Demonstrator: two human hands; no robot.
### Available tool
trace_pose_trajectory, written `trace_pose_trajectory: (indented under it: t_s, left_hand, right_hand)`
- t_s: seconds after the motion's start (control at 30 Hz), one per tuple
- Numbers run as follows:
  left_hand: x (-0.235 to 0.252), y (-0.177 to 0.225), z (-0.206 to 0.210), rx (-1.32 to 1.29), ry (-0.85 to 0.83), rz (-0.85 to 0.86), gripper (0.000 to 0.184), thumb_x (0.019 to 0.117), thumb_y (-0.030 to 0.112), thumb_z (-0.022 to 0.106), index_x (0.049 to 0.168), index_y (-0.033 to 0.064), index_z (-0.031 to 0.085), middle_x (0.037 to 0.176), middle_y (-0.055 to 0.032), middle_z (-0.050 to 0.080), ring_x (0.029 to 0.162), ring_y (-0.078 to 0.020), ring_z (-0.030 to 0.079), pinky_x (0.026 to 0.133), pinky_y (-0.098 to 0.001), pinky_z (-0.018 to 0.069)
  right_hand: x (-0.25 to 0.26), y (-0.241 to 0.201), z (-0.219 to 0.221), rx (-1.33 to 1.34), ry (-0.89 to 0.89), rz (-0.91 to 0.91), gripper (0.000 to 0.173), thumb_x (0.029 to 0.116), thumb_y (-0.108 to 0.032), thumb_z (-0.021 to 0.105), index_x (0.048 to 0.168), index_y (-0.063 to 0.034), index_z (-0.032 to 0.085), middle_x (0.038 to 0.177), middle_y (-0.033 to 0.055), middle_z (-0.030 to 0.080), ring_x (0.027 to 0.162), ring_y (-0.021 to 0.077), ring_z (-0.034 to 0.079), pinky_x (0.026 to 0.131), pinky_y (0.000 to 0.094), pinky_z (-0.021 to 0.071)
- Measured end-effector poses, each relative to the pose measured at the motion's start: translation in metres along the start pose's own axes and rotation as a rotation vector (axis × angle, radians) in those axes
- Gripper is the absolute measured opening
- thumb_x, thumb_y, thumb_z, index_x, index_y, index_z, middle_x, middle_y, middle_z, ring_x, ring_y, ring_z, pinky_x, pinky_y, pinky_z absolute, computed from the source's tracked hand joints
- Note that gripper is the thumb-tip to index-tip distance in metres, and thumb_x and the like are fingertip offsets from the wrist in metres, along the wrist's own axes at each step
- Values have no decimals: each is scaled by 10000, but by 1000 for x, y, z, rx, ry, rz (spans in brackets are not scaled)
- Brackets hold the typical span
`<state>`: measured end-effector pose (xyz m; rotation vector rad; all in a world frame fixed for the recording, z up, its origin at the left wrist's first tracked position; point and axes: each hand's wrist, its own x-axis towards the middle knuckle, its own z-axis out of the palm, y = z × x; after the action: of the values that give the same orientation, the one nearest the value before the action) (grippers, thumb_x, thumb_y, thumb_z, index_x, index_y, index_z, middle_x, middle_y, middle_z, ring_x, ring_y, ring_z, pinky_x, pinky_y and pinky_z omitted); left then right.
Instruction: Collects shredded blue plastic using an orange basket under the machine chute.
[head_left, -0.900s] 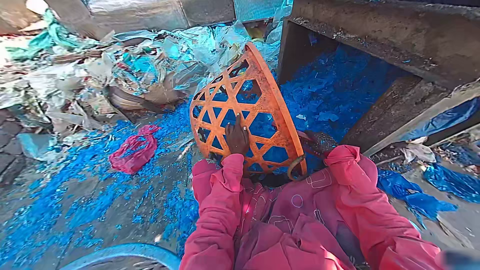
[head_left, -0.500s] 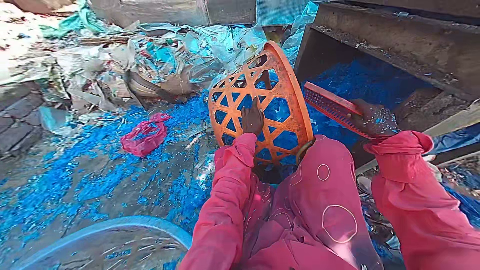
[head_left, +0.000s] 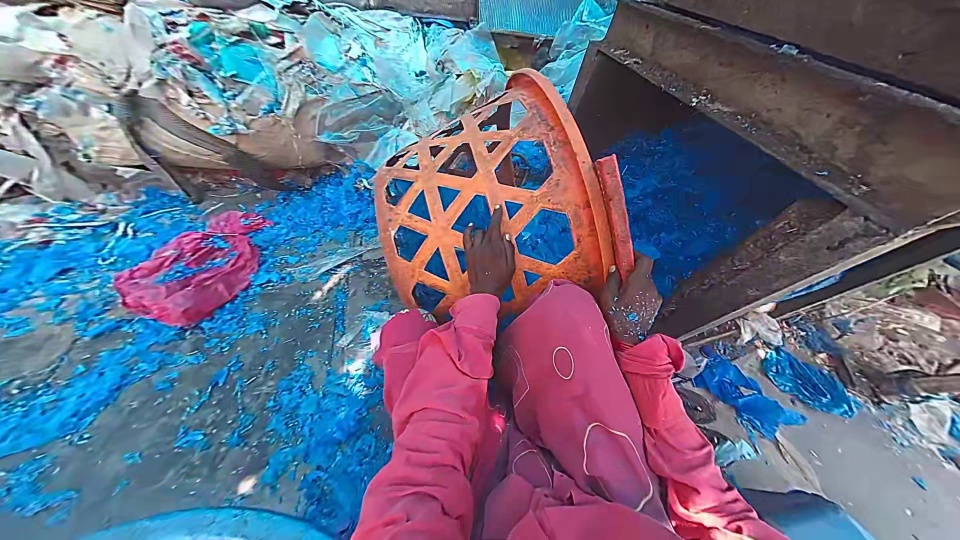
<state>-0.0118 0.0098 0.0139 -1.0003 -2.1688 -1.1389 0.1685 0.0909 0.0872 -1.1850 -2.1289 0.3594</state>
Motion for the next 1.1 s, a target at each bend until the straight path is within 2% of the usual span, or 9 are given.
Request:
trace_pose_trajectory:
  t_s: [0.23,0.53,0.6,0.67,0.8,0.9,0.93,1.0,1.1]
  left_hand:
    - [6,11,-17,-75,-133,-69,511,1069,135,371,1564,8,341,968,-212,723,963,-376,686,1201,-566,212]
    - [6,10,-26,-115,-250,-100,550,1085,158,393,1600,32,250,1058,-272,697,1070,-439,657,1195,-591,223]
    - [9,11,-28,-122,-275,-111,552,1079,140,403,1597,15,259,1088,-271,702,1094,-439,656,1205,-589,202]
    - [12,13,-25,-128,-283,-118,556,1078,147,397,1601,17,260,1119,-268,700,1101,-436,652,1206,-587,197]
    - [13,14,-26,-99,-284,-98,553,1069,157,375,1587,-13,284,1195,-275,691,1125,-456,648,1207,-582,208]
    - [15,13,-26,-100,-271,-94,545,1066,149,367,1573,-39,302,1193,-284,689,1120,-471,646,1209,-587,195]
    - [15,13,-25,-101,-259,-90,544,1063,148,367,1567,-48,311,1185,-290,691,1112,-479,649,1208,-590,200]
    - [16,11,-23,-94,-240,-82,542,1062,154,361,1562,-52,320,1161,-294,695,1086,-482,655,1206,-591,204]
    - [16,9,-18,-78,-232,-84,548,1064,176,351,1568,-37,320,1148,-289,699,1092,-477,654,1211,-588,202]
  right_hand:
    - [-2,-2,1,-47,15,3,430,1049,-145,534,1420,58,455,1136,365,645,1027,552,647,863,689,471]
    - [-4,-8,0,-108,-27,50,462,1059,-147,526,1463,53,424,1177,374,639,1081,559,637,911,686,466]
    - [-3,4,6,-104,11,-8,447,1048,-140,532,1435,70,454,1131,340,669,1014,514,675,863,639,508]
    - [5,26,18,-100,145,-136,438,984,-126,554,1362,94,547,1026,270,729,864,422,734,744,536,573]
    - [6,11,3,-114,-36,-7,486,1048,-148,495,1470,88,449,1226,277,685,1083,403,696,964,507,518]
    - [10,-3,-11,-154,-189,109,513,1078,-176,467,1528,55,377,1312,274,642,1192,389,645,1039,493,464]
    - [14,8,-8,-130,-193,93,516,1069,-185,485,1523,45,395,1286,276,655,1174,411,652,1021,531,474]
    - [28,58,16,-96,-131,-47,514,1027,-242,525,1465,21,468,1122,246,714,1010,424,710,868,591,546]
    - [51,140,66,-49,23,-228,558,987,-414,534,1420,-61,537,967,135,743,826,312,732,702,536,588]
